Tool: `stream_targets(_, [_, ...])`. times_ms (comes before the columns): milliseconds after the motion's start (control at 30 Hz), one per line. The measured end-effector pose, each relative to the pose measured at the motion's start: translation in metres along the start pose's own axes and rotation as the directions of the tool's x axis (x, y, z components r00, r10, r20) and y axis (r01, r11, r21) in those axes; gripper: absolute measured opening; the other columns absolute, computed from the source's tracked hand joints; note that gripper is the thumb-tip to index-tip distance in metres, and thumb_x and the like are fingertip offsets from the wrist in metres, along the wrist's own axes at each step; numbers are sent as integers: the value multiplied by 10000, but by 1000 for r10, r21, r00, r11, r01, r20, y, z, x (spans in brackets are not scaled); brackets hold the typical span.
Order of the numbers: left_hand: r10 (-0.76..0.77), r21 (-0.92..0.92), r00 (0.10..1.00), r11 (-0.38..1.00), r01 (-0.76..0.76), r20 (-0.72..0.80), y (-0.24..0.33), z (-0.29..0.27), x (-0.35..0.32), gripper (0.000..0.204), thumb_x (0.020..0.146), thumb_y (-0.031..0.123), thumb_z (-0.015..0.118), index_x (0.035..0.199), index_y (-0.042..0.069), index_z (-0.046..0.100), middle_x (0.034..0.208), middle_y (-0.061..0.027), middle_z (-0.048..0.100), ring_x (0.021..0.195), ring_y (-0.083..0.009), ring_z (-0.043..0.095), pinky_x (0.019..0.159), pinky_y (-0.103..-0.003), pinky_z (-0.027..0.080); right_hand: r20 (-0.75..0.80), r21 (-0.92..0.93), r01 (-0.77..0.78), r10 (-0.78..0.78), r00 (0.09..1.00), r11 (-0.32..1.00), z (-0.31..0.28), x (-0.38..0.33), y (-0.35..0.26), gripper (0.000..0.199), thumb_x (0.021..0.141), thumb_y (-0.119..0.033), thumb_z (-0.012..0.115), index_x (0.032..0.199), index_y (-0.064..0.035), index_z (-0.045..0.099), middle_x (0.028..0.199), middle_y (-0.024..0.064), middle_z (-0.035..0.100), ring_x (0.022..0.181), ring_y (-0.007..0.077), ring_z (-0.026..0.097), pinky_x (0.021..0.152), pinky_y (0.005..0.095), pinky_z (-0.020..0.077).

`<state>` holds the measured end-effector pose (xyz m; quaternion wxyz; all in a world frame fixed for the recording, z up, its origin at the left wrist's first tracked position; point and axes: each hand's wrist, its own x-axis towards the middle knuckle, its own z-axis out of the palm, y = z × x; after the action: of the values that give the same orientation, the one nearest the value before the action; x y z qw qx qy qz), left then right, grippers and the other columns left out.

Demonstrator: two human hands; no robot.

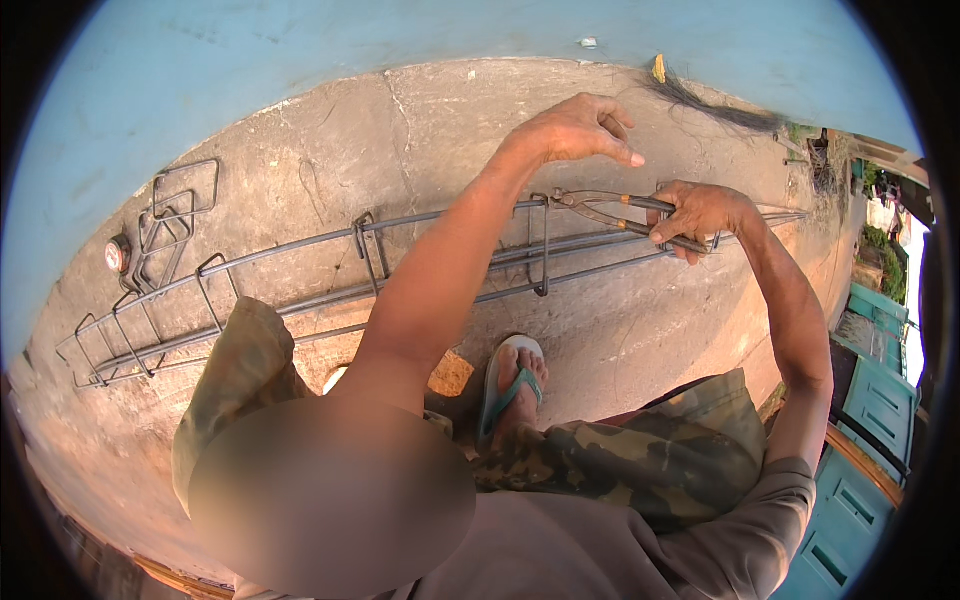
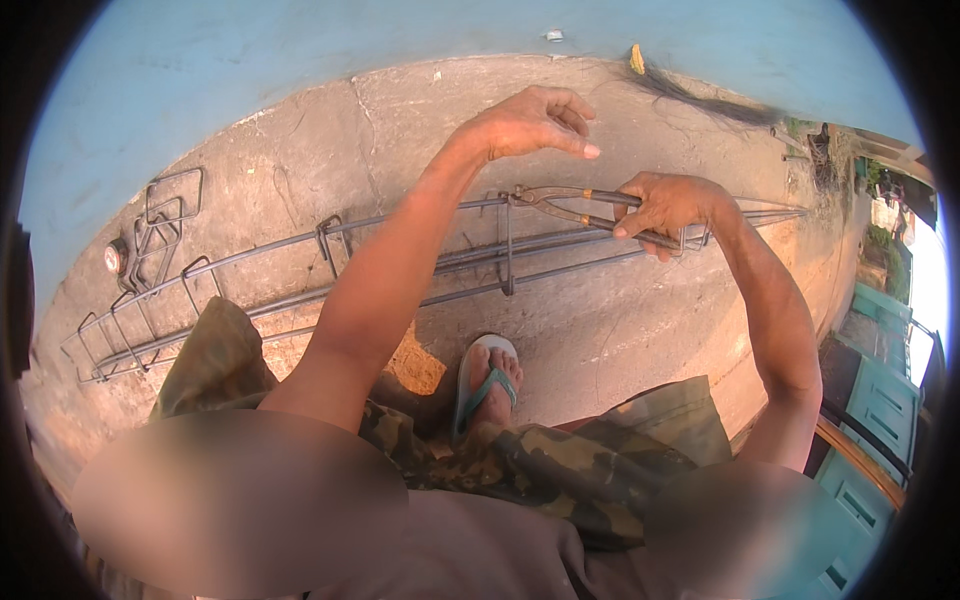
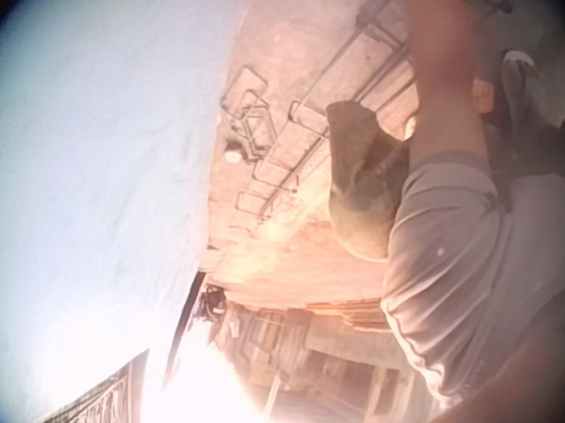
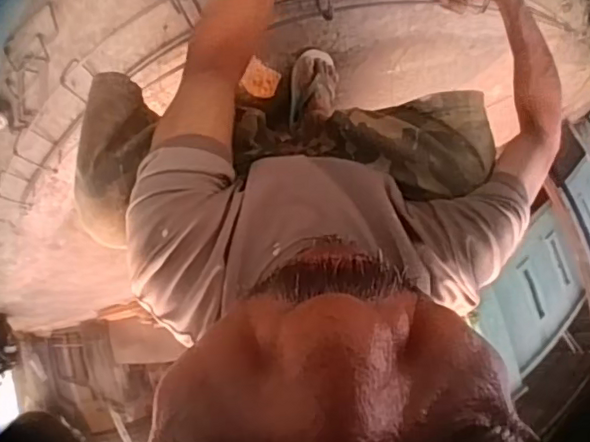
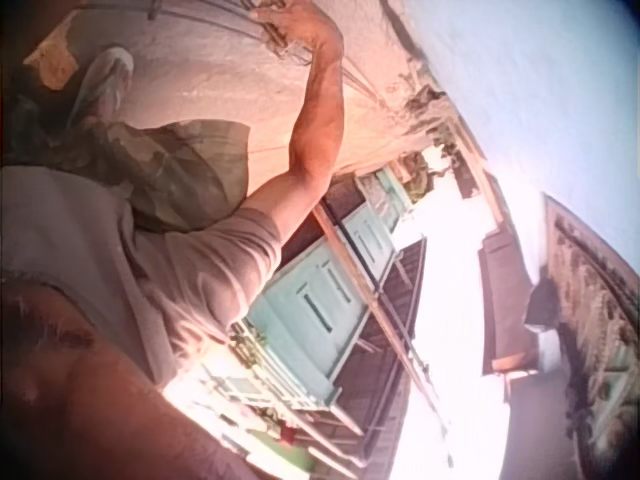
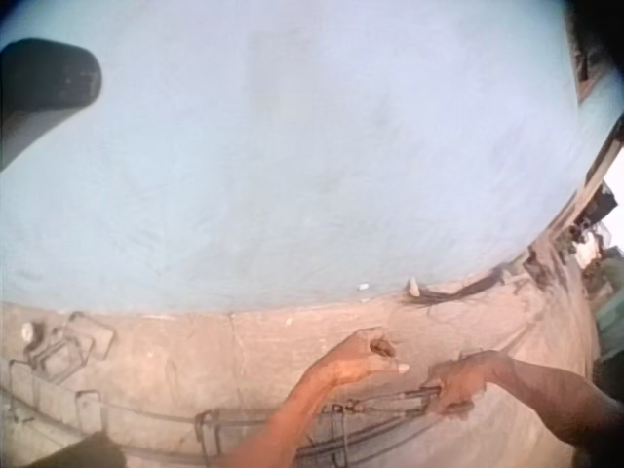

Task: The person sits on the ground and ties a rebar cage using wire and pliers. They wrap wire around intersections of the rebar bars and twist it with pliers to secure the structure.

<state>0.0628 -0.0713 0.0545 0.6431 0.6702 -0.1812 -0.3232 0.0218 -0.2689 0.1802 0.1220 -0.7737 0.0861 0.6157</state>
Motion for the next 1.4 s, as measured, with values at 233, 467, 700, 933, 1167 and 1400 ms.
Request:
stream_targets(233, [-52, 335, 975, 942, -24, 215, 7, 32, -27, 948, 592, 260, 866, 1410, 29, 446, 1235, -209, 609, 1188, -352, 574, 1021, -525, 435, -115, -88, 26, -37, 993, 996, 13, 2, 8, 409, 821, -363, 777, 932, -12, 600, 655, 79, 613, 506, 181, 662, 474, 289, 526])
stream_targets(467, [500, 684, 757, 723, -98, -420, -24, 138, -29, 832, 741, 69, 726, 1446, -77, 307, 1154, -190, 543, 1128, -293, 513, 949, -449, 372, -207, -409, -2, -91, 974, 912, -20, 4, -21, 443, 812, -383, 737, 1035, -6, 676, 762, 122, 644, 790, 225, 677, 734, 394, 507])
stream_targets(700, [442, 524, 739, 840, -142, -509, -18, 116, -28, 861, 703, 74, 714, 1441, -80, 296, 1007, -167, 587, 963, -325, 580, 857, -428, 424, -329, -921, -56, -693, 642, 385, -1, -6, -24, 391, 786, -248, 727, 1111, -47, 645, 871, 161, 659, 865, 258, 673, 831, 409, 511])
stream_targets(933, [402, 445, 754, 881, -162, -520, -13, 104, -27, 788, 696, 32, 681, 1406, -58, 352, 1064, -185, 577, 1036, -331, 566, 914, -424, 419, -393, -914, -241, -561, 728, 327, 1, -2, -27, 357, 809, -264, 715, 1082, -61, 609, 765, 98, 663, 857, 248, 689, 794, 403, 538])
stream_targets(1167, [490, 672, 814, 719, -174, -313, -24, 125, -37, 613, 701, 26, 668, 1277, -33, 467, 1085, -172, 562, 1066, -294, 553, 922, -402, 417, -249, -539, -200, 72, 966, 818, -12, -12, -39, 435, 815, -319, 731, 1123, -37, 609, 875, 139, 679, 855, 256, 699, 698, 401, 557])
stream_targets(1400, [249, 444, 957, 881, -161, -146, -11, 88, -32, 586, 747, 60, 623, 1292, -59, 443, 1136, -238, 591, 1066, -362, 602, 931, -462, 467, -428, -892, -254, -515, 743, 374, 26, -19, -24, 473, 811, -250, 711, 1215, -53, 565, 1070, 171, 635, 1073, 291, 618, 921, 445, 487])
